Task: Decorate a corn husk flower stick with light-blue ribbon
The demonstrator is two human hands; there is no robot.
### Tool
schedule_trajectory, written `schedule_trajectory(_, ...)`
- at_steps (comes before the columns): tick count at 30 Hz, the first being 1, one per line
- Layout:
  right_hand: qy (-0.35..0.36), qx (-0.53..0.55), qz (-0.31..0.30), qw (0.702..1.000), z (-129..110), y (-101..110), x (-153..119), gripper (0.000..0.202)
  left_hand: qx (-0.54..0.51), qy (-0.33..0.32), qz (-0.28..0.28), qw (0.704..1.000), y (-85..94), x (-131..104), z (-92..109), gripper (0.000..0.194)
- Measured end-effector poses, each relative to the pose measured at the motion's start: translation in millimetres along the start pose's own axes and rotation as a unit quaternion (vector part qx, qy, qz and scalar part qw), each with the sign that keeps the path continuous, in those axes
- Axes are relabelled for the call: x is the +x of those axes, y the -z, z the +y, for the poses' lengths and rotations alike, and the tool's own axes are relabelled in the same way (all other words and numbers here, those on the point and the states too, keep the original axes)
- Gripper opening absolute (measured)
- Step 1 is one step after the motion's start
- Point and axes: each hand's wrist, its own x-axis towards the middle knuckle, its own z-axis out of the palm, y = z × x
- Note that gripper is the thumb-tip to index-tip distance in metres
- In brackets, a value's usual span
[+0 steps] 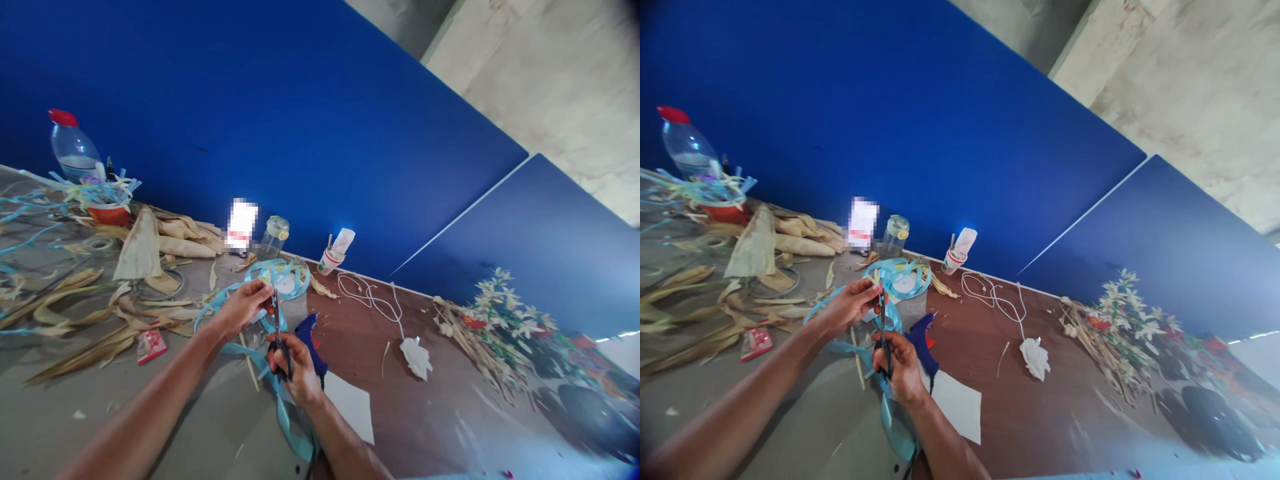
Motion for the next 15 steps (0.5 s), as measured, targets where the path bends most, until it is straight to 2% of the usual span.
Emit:
schedule_trajectory(8, 0.017, -0.007, 0.006, 1.0, -7.5, -2.0, -1.2, 0.046, -0.031, 0.024, -0.014, 0.999, -2.7, 0.0, -8.3, 0.034)
schedule_trajectory(15, 0.015, -0.028, 0.026, 0.999, -10.4, -4.4, -1.8, 0.045, -0.011, 0.021, -0.022, 0.999, -6.3, 0.2, -10.8, 0.034)
